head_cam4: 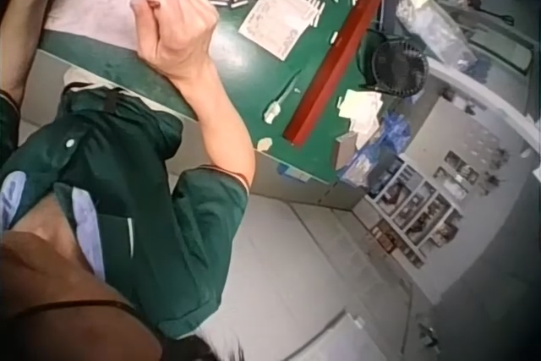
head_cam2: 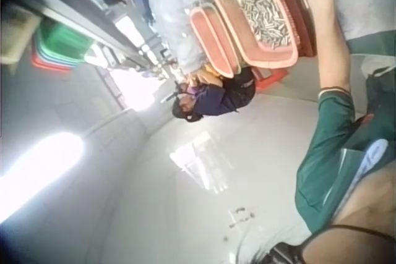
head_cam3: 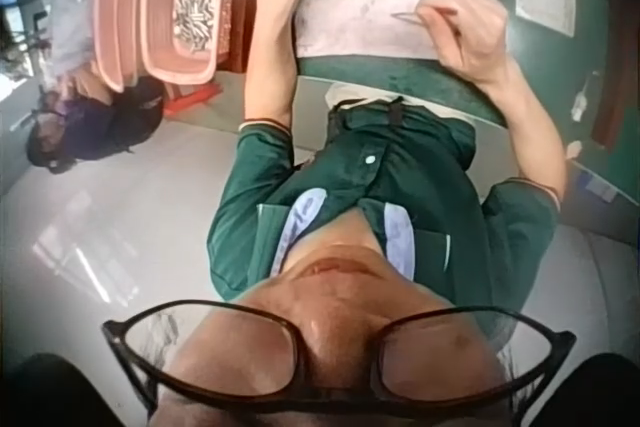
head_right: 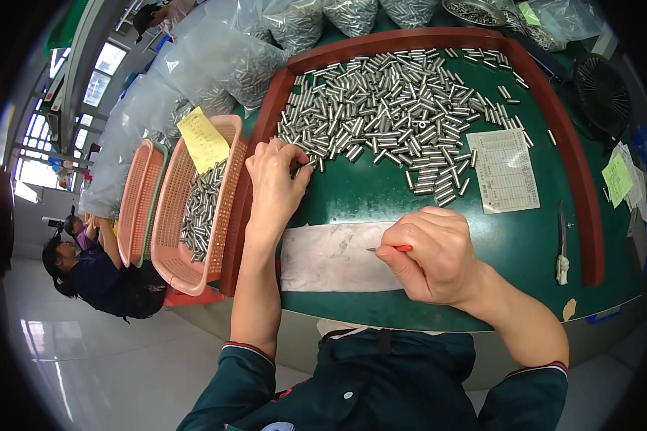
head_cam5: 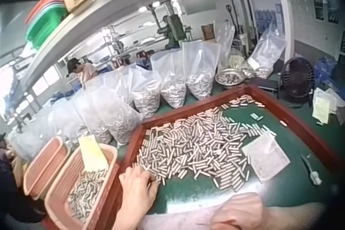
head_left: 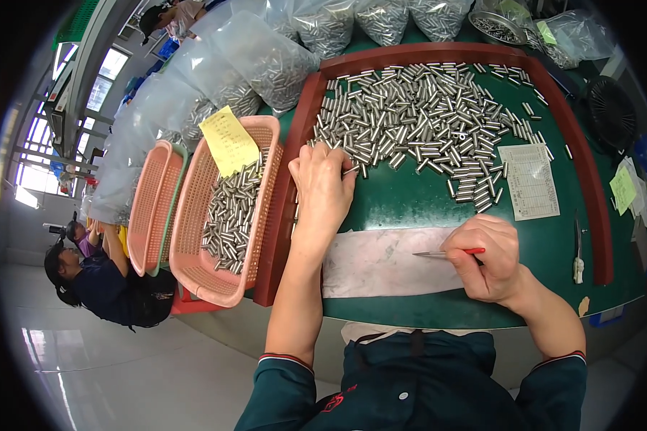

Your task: Inspecting and cleaning the interior of small cylindrical metal components using a thin needle tool.

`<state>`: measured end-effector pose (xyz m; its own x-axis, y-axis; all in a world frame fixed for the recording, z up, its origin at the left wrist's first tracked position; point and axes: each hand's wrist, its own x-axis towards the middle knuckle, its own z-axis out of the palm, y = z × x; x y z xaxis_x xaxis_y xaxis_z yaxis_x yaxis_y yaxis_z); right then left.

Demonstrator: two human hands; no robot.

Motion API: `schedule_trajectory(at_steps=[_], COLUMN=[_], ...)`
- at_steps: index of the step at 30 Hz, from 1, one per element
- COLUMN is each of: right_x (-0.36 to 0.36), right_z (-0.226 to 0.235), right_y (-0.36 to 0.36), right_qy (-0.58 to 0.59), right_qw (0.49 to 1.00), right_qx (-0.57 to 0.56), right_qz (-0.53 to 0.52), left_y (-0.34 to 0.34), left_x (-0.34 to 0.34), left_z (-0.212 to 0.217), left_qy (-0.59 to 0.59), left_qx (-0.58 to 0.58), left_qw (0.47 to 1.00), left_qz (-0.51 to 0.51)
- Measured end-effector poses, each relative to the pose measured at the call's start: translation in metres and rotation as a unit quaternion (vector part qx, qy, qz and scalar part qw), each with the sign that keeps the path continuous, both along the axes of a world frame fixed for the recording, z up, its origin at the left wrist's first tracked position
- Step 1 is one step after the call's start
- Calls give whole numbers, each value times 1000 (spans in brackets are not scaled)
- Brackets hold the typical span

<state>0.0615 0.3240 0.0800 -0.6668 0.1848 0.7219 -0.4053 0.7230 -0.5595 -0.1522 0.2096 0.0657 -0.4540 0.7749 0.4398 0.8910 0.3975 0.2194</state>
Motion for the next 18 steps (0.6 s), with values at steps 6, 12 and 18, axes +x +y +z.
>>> schedule_trajectory(at_steps=[6, 12, 18], right_x=[2, 10, 9], right_z=[2, 11, 10], right_y=[1, 11, 21], right_qy=[1, 111, 114], right_qw=[1000, 992, 987], right_qx=[2, -5, 67], right_qz=[-2, -55, -88], left_y=[1, 6, 11], left_x=[4, 31, 41], left_z=[5, 18, 14], left_qy=[13, -527, -705], left_qx=[3, 87, 68], left_qw=[1000, 840, 697], left_qz=[6, -94, -115])
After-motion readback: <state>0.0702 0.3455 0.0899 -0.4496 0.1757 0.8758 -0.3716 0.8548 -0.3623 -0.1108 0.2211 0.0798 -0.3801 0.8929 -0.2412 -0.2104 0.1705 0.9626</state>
